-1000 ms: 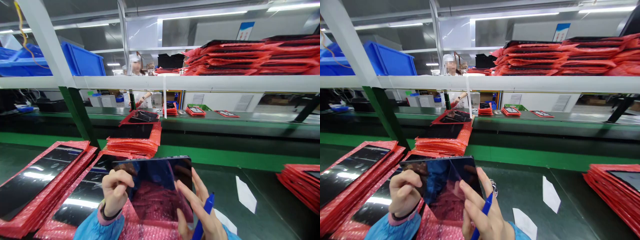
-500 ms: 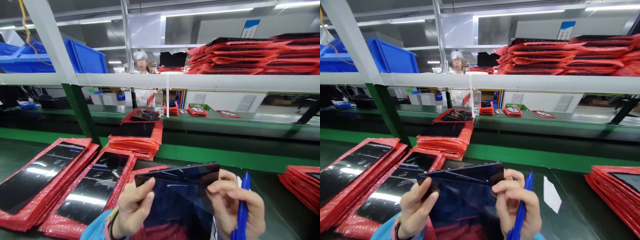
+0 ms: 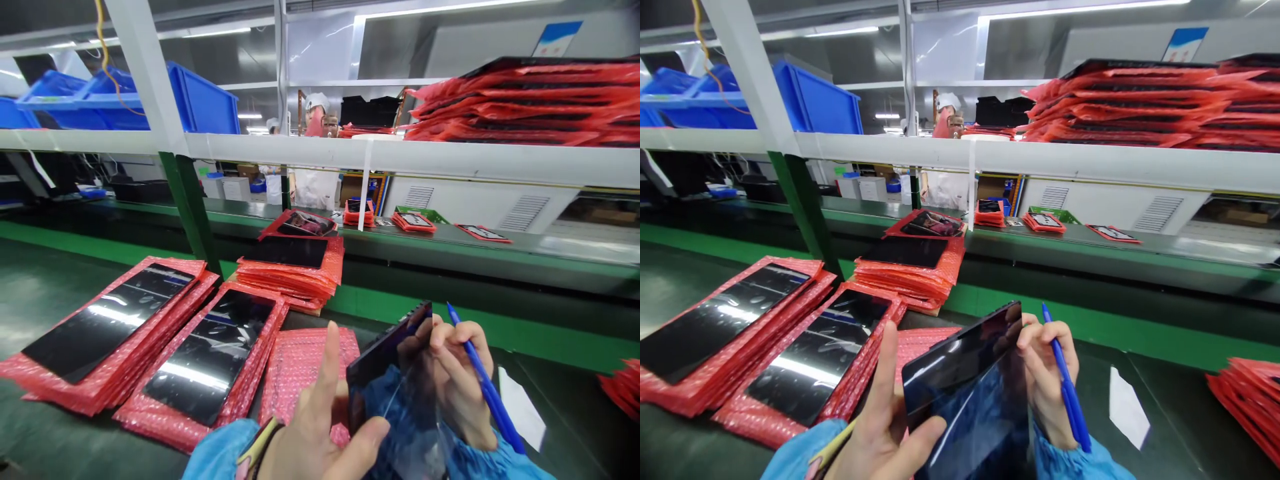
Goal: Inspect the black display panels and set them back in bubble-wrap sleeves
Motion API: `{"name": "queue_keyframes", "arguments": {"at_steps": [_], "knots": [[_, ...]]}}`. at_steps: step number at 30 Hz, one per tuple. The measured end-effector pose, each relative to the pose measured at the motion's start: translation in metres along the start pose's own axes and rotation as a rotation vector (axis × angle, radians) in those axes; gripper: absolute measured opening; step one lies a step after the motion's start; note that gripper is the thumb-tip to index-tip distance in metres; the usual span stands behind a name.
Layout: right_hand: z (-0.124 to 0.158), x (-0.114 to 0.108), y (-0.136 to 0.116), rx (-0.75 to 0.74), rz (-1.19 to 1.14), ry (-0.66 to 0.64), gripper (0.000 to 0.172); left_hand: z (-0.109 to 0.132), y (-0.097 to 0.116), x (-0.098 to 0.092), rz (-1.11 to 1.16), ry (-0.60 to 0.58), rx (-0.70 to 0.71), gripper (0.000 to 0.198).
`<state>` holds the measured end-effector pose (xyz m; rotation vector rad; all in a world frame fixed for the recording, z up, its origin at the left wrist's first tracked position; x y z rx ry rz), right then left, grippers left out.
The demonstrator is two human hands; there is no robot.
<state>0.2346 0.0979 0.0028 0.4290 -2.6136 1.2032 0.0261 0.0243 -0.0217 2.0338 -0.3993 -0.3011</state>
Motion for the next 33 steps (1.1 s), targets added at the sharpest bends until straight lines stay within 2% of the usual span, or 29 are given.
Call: {"name": "queue_keyframes", "arguments": {"at_steps": [7,11,14,19,26,29,31,33], "knots": [[0.002,-0.001,0.016,0.116,-0.057,0.026,0.031,-0.009,0.003,0.009,-0.005,-0.058,-0.046,0.108],[0.002,0.003,0.023,0.146,-0.107,0.009,0.032,-0.013,0.008,0.011,0.054,-0.08,-0.02,0.109],[0.002,0.008,0.026,0.167,-0.109,-0.013,0.032,-0.017,0.012,0.009,0.044,-0.102,-0.023,0.105],[0.002,0.008,0.028,0.218,-0.096,-0.007,0.031,-0.026,0.022,0.004,0.118,-0.144,0.012,0.085],[0.004,-0.004,0.03,0.348,0.023,0.064,0.03,-0.039,0.025,-0.01,0.284,-0.085,-0.046,0.061],[0.005,-0.006,0.031,0.389,0.033,0.088,0.03,-0.042,0.021,-0.013,0.422,-0.086,-0.128,0.067],[0.007,-0.009,0.031,0.417,0.008,0.155,0.029,-0.045,0.018,-0.016,0.53,-0.067,-0.161,0.068],[0.01,-0.014,0.029,0.449,-0.045,0.277,0.032,-0.048,0.016,-0.019,0.601,-0.032,-0.157,0.064]]}}
Point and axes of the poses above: each hand's wrist, its own z-axis away from the middle knuckle, its own x-axis out of the palm, y = z × x, the point moved 6 cm from there along -z, towards the middle knuckle, and after that the axes turned 13 degrees about -y, right-handed, at the moved point
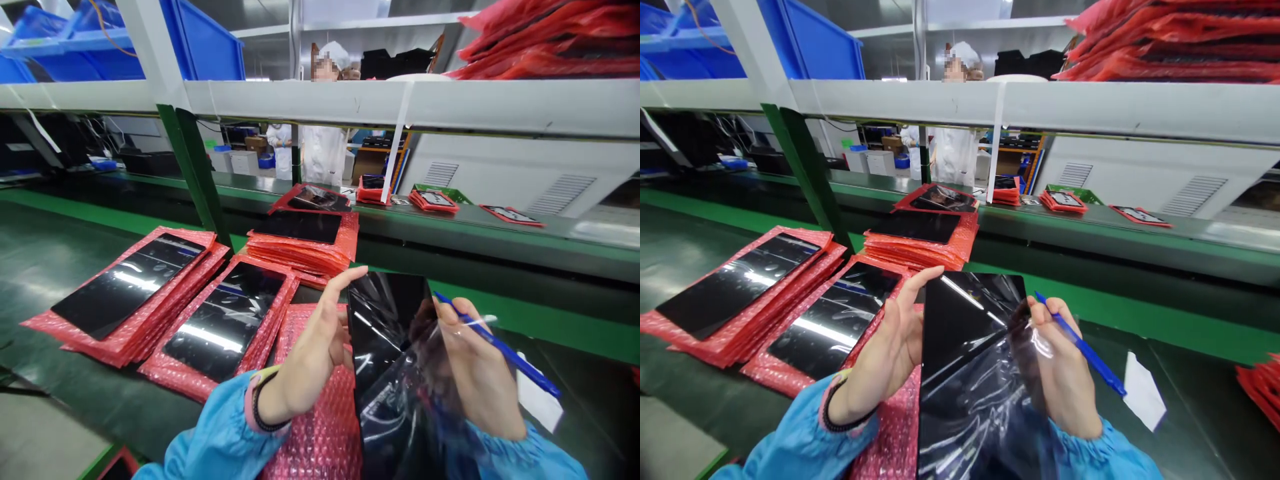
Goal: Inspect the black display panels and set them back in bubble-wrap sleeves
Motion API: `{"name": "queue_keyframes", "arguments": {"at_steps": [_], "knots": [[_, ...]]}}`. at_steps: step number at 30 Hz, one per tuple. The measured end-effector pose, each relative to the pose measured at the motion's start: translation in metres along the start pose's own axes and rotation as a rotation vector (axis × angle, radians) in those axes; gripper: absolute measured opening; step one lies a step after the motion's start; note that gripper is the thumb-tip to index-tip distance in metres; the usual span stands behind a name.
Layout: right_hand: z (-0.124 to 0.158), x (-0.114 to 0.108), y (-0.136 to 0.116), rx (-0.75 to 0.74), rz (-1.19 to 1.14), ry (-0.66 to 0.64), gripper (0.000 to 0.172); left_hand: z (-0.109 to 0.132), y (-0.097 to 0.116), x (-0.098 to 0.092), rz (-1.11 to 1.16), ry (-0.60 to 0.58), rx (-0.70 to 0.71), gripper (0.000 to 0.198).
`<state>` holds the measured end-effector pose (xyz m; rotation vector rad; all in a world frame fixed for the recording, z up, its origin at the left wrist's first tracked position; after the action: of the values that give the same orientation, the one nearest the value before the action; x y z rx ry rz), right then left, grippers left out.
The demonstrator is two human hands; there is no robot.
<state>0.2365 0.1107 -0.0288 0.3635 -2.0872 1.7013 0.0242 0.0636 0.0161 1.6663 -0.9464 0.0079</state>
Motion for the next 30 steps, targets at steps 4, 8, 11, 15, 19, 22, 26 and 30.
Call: {"name": "queue_keyframes", "arguments": {"at_steps": [4,8,11,15,19,22,26,30], "knots": [[0.003,-0.003,-0.003,0.073,-0.147,0.104,0.03,-0.006,0.0,-0.005,0.07,0.039,0.022,0.059],[0.001,0.001,-0.008,0.071,-0.18,0.09,0.026,-0.009,0.002,-0.006,0.113,0.066,0.001,0.049],[0.001,0.005,-0.009,0.06,-0.201,0.072,0.03,-0.011,0.005,-0.006,0.117,0.08,-0.004,0.043],[-0.002,0.005,-0.005,0.083,-0.218,0.041,0.032,-0.013,0.006,-0.008,0.114,0.072,0.023,0.042],[-0.005,0.0,-0.002,0.111,-0.211,0.052,0.029,-0.016,0.005,-0.009,0.119,0.08,0.04,0.04],[-0.005,0.002,-0.001,0.136,-0.21,0.052,0.027,-0.017,0.004,-0.009,0.114,0.082,0.045,0.039],[0.0,0.005,0.0,0.151,-0.17,0.071,0.03,-0.016,0.005,-0.009,0.103,0.081,0.031,0.039],[0.005,0.003,0.0,0.138,-0.096,0.106,0.04,-0.013,0.005,-0.009,0.106,0.074,0.016,0.039]]}}
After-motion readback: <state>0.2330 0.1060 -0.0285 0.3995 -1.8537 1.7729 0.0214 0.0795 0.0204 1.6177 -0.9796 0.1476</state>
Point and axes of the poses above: each hand's wrist, its own z-axis away from the middle knuckle, its own x-axis out of the palm, y = z × x, the point moved 6 cm from there along -z, towards the middle knuckle, and after that the axes turned 13 degrees about -y, right-handed, at the moved point
